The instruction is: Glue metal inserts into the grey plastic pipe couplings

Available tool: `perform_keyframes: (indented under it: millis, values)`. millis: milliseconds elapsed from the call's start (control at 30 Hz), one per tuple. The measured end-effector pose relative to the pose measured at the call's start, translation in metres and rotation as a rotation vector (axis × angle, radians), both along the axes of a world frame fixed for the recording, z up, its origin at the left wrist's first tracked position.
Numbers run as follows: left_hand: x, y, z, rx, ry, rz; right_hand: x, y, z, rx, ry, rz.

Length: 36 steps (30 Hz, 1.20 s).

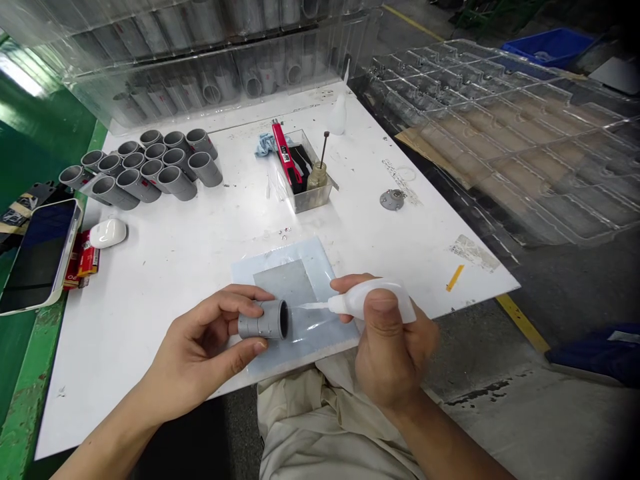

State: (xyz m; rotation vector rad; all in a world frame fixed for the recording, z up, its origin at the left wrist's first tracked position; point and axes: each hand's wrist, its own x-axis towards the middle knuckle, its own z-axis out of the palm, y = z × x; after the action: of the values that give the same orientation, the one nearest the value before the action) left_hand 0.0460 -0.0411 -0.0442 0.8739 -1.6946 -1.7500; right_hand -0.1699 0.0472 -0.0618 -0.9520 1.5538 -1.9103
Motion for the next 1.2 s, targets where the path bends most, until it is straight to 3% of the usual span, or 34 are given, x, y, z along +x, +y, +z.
perform_keyframes:
  millis: [600, 800, 1200]
  values:
    - [-0.0009, 0.0011, 0.0018, -0.015, -0.038, 0.018, -0.0045, 0.0049, -0.0014, -0.012, -0.116, 0.115]
    - [0.0018, 0.004, 0.0014, -0.065, -0.096, 0.05, -0.0052, 0.002, 0.0033, -0.015, -0.16, 0.063]
    - [0.0018, 0.0008, -0.002, -0.115, -0.078, -0.011, -0.0036, -0.0026, 0.0049, 0.035, -0.077, 0.008]
